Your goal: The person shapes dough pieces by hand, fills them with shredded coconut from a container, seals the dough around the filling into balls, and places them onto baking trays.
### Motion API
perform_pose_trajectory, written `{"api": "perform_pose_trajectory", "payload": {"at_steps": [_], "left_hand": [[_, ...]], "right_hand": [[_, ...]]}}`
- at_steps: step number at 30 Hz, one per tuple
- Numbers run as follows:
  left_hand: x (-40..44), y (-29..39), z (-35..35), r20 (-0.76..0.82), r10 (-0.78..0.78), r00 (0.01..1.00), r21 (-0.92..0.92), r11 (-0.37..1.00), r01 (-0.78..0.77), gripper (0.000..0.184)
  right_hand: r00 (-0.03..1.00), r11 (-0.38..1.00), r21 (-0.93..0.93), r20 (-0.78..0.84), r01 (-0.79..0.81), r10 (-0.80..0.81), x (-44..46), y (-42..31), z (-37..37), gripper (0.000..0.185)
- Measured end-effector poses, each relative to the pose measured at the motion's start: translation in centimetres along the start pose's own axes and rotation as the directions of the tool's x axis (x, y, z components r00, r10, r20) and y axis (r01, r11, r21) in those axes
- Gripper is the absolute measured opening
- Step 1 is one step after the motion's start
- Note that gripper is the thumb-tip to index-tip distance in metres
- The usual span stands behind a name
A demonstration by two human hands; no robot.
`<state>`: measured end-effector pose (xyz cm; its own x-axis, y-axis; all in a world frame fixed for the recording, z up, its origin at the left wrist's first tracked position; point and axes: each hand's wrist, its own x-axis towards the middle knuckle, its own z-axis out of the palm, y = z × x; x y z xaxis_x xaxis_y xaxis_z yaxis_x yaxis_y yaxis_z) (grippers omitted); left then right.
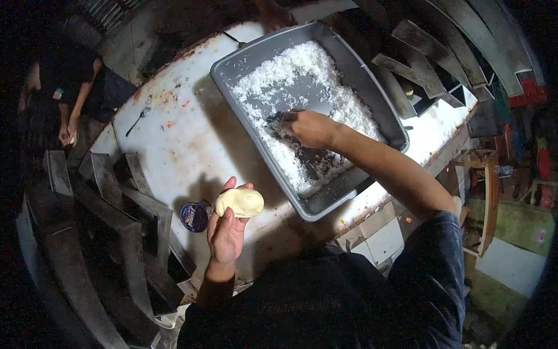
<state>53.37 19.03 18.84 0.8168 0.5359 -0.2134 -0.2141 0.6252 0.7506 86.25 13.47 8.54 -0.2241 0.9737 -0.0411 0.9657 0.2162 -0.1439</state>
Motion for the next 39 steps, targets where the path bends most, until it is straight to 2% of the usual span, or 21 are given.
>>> {"api": "perform_pose_trajectory", "payload": {"at_steps": [3, 5, 6, 8, 9, 10, 12, 13, 14, 16, 18, 19, 20, 22, 25, 30, 32, 33, 34, 38, 39], "left_hand": [[0.2, 0.0, 0.1, 0.001, 0.014, 1.000, -0.012, 1.000, -0.014, 0.061], [0.6, -0.1, 0.5, 0.019, 0.014, 1.000, -0.024, 1.000, -0.014, 0.061], [0.8, -0.2, 1.0, 0.004, 0.002, 1.000, -0.029, 1.000, -0.002, 0.060], [1.1, -0.5, 1.8, 0.001, -0.009, 1.000, -0.027, 1.000, 0.009, 0.060], [1.2, -0.5, 2.0, 0.008, -0.023, 1.000, -0.030, 0.999, 0.023, 0.060], [1.4, -0.6, 2.3, 0.012, -0.033, 0.999, -0.033, 0.999, 0.034, 0.060], [1.6, -0.8, 2.9, 0.025, -0.008, 1.000, -0.043, 0.999, 0.009, 0.059], [1.7, -0.8, 3.5, 0.006, 0.019, 1.000, -0.053, 0.998, -0.018, 0.058], [1.9, -0.9, 4.3, -0.015, 0.046, 0.999, -0.066, 0.997, -0.047, 0.057], [2.6, -1.6, 5.5, -0.031, 0.070, 0.997, -0.125, 0.989, -0.073, 0.048], [3.2, -2.3, 7.2, -0.069, 0.021, 0.997, -0.174, 0.984, -0.032, 0.046], [3.6, -2.8, 7.4, -0.092, -0.051, 0.994, -0.218, 0.976, 0.030, 0.046], [3.8, -3.2, 7.8, -0.074, -0.051, 0.996, -0.208, 0.978, 0.034, 0.045], [3.7, -3.2, 9.3, -0.034, -0.056, 0.998, -0.262, 0.964, 0.045, 0.045], [2.9, -3.5, 10.2, -0.010, -0.062, 0.998, -0.160, 0.985, 0.059, 0.049], [1.1, -5.5, 9.6, 0.075, -0.022, 0.997, -0.145, 0.989, 0.033, 0.053], [-0.3, -5.7, 9.9, 0.076, -0.031, 0.997, -0.212, 0.976, 0.047, 0.054], [-1.2, -5.5, 10.7, 0.075, 0.023, 0.997, -0.249, 0.968, -0.003, 0.053], [-2.4, -5.4, 11.4, 0.070, 0.076, 0.995, -0.288, 0.956, -0.053, 0.052], [-6.7, -7.2, 12.9, 0.152, 0.136, 0.979, -0.165, 0.980, -0.110, 0.051], [-7.8, -8.5, 13.2, 0.152, 0.218, 0.964, -0.020, 0.976, -0.218, 0.050]], "right_hand": [[0.957, 0.999, 0.003, -0.287, 0.048, -0.045, 0.1, -1.8, -1.8, 0.015], [0.999, 0.994, -0.108, -0.043, -0.001, -0.004, -0.7, -1.6, -0.3, 0.016], [0.998, 0.993, -0.115, -0.056, -0.018, 0.011, -0.7, -1.6, -0.9, 0.016], [0.968, 0.976, 0.071, 0.160, -0.206, 0.192, -0.4, -1.4, -2.1, 0.017], [0.974, 0.931, 0.285, 0.050, -0.227, 0.222, -0.3, -1.7, -4.4, 0.018], [0.973, 0.932, 0.282, 0.040, -0.228, 0.226, -0.9, -2.1, -5.8, 0.018], [0.815, 0.286, 0.907, 0.097, -0.308, 0.572, -2.4, -3.6, -8.1, 0.020], [0.755, -0.095, 0.967, 0.244, -0.236, 0.609, -3.0, -4.8, -9.6, 0.025], [0.751, -0.216, 0.967, 0.241, -0.134, 0.614, -3.8, -5.8, -10.5, 0.025], [0.727, -0.227, 0.969, 0.222, -0.093, 0.649, -4.8, -9.2, -13.0, 0.027], [0.693, 0.080, 0.997, -0.053, -0.006, 0.719, -5.5, -12.6, -12.7, 0.023], [0.727, 0.541, 0.832, -0.299, -0.119, 0.618, -5.8, -13.8, -14.5, 0.029], [0.761, 0.734, 0.649, -0.369, -0.200, 0.534, -6.4, -15.5, -15.8, 0.041], [0.753, 0.873, 0.463, -0.517, -0.152, 0.406, -7.2, -17.3, -13.7, 0.051], [0.853, 0.934, 0.192, -0.382, -0.303, 0.355, -8.6, -20.4, -13.0, 0.061], [0.887, 0.922, 0.223, -0.274, -0.316, 0.371, -11.8, -21.3, -14.1, 0.057], [0.831, 0.469, 0.883, -0.276, 0.020, 0.484, -13.6, -21.3, -15.6, 0.054], [0.729, 0.515, 0.855, -0.387, 0.054, 0.565, -14.2, -21.6, -14.6, 0.049], [0.578, 0.320, 0.939, -0.332, 0.126, 0.746, -14.3, -22.7, -13.3, 0.037], [0.515, -0.250, 0.882, 0.010, 0.399, 0.857, -15.8, -25.7, -8.9, 0.020], [0.397, -0.153, 0.880, -0.043, 0.450, 0.917, -15.8, -27.2, -8.6, 0.021]]}}
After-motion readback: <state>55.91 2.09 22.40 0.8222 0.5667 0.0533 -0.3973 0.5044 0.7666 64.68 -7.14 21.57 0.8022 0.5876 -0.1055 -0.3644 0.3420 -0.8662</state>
